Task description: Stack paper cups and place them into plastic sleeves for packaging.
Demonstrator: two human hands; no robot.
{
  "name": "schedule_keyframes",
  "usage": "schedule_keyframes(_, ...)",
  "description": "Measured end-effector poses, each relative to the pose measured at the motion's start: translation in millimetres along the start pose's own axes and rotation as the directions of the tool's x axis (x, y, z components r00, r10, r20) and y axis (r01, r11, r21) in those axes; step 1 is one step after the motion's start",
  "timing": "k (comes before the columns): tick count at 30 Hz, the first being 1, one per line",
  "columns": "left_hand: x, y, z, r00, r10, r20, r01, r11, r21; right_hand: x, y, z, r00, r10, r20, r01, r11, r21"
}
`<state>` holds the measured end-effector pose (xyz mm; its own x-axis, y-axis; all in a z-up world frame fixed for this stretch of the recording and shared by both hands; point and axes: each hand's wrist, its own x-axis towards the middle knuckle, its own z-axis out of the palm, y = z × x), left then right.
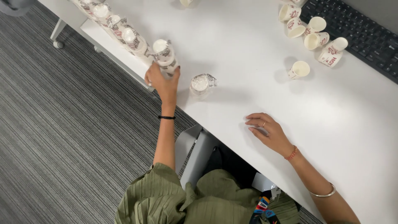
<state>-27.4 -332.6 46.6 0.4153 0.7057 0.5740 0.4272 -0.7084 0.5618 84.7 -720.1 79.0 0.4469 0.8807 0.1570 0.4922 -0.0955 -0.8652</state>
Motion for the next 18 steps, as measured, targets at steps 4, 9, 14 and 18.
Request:
schedule_keyframes(4, 5, 2, -14, 0.978, -0.139, -0.157, 0.147, 0.988, 0.038, 1, -4, 0, 1.000, 0.000, -0.006, -0.001, 0.997, -0.073)
schedule_keyframes(9, 9, 23, -28, 0.945, -0.267, -0.189, 0.262, 0.964, -0.054, -1, 1, 2, 1.000, 0.006, 0.005, -0.006, 1.000, -0.012)
schedule_keyframes(14, -38, 7, -11, 0.918, -0.198, -0.344, 0.121, 0.965, -0.232, -1, 2, 2, 1.000, 0.021, 0.003, -0.021, 0.999, 0.024)
schedule_keyframes(18, -63, 25, -27, 0.982, 0.163, -0.101, -0.191, 0.832, -0.520, 0, -1, 0, 0.999, 0.026, 0.024, -0.026, 0.999, 0.018)
